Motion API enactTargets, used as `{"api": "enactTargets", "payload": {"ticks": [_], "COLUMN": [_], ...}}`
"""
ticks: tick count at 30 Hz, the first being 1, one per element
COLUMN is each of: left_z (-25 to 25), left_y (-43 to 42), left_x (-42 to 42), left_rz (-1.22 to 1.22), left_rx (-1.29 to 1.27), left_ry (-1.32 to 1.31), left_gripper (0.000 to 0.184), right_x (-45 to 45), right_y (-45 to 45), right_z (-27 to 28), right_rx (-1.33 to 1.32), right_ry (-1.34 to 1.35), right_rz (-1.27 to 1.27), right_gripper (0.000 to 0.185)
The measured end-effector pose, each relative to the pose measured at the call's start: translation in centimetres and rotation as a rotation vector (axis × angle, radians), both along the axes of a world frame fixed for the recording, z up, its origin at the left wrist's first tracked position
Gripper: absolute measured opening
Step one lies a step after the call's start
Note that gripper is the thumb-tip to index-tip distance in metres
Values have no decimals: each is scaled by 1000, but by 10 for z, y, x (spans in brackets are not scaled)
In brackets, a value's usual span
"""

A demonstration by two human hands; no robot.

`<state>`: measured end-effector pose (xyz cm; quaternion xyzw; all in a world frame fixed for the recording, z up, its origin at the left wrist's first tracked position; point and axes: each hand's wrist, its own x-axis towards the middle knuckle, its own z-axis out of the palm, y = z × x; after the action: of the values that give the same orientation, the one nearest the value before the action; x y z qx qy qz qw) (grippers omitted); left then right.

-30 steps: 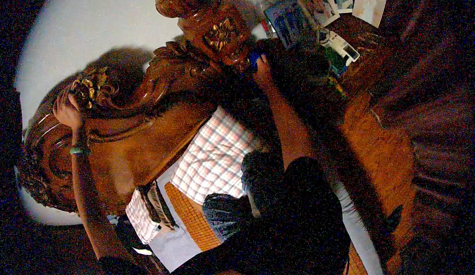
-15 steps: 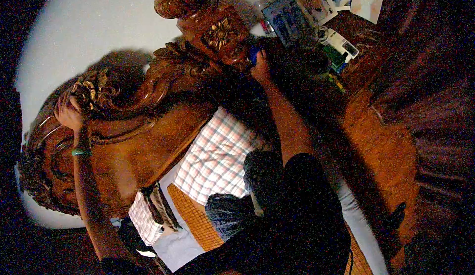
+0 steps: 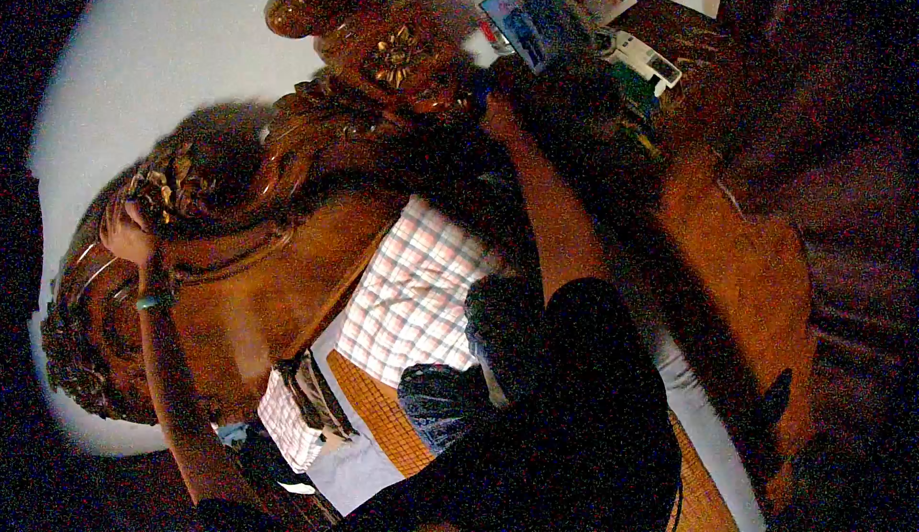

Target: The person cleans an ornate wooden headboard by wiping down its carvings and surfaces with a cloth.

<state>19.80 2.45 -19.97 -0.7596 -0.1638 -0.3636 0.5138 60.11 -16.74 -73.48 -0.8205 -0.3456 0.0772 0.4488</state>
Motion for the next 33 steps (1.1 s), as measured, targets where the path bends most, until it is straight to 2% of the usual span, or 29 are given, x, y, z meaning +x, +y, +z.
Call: {"api": "enactTargets", "payload": {"ticks": [3, 4, 6, 10, 12, 13, 14, 16, 18, 20, 22, 24, 25, 27, 28, 29, 31, 32, 33], "left_z": [1, 2, 0, 4, 6, 5, 4, 2, 2, 5, 7, 4, -2, -1, -1, -1, -1, -2, -4], "left_y": [13, 16, 13, 10, 16, 18, 19, 13, 10, 23, 29, 14, 10, 13, 17, 3, -3, -8, -12], "left_x": [-7, -8, -8, -9, -10, -12, -13, -10, -7, -17, -21, -12, -7, -8, -12, -5, -3, -1, 1], "left_rz": [30, 32, -3, 83, 67, 62, 58, 68, 58, 105, 107, 43, 27, 21, 65, 66, 97, 136, 174], "left_rx": [-8, 11, 8, -10, 19, 29, 40, 12, 23, 66, 37, -80, 24, 4, 78, 20, -18, -24, -30], "left_ry": [33, 24, 10, 46, 60, 66, 73, 44, 29, 45, 48, 18, -35, -27, 23, -5, 12, -12, -37], "left_gripper": [42, 43, 46, 47, 48, 48, 48, 49, 48, 46, 43, 41, 40, 39, 38, 36, 36, 36, 37], "right_x": [-7, 4, 31, 55, 57, 57, 64, 54, 41, 27, 14, -4, -15, -43, -57, -69, -73, -73, -71], "right_y": [-12, -7, 5, 30, 44, 47, 47, 22, 6, 1, 5, 2, -2, -16, -24, -34, -29, -13, -7], "right_z": [-1, -18, -53, -78, -96, -95, -94, -34, 7, 18, -11, -45, -38, -24, -5, 20, 5, -56, -89], "right_rx": [28, 31, -72, -93, 5, 35, 37, 17, 11, -26, -91, 31, 29, 49, 48, 107, 161, -10, -182], "right_ry": [-107, -103, 76, 202, -45, -125, -67, 129, 204, 149, 13, -256, -273, -287, -301, -395, -503, -469, -437], "right_rz": [-10, -18, 124, 293, 210, 180, 264, 452, 519, 437, 291, -40, -27, -143, -129, -101, -53, -77, -104], "right_gripper": [57, 57, 58, 60, 59, 59, 57, 54, 52, 49, 48, 47, 47, 50, 50, 51, 52, 54, 56]}}
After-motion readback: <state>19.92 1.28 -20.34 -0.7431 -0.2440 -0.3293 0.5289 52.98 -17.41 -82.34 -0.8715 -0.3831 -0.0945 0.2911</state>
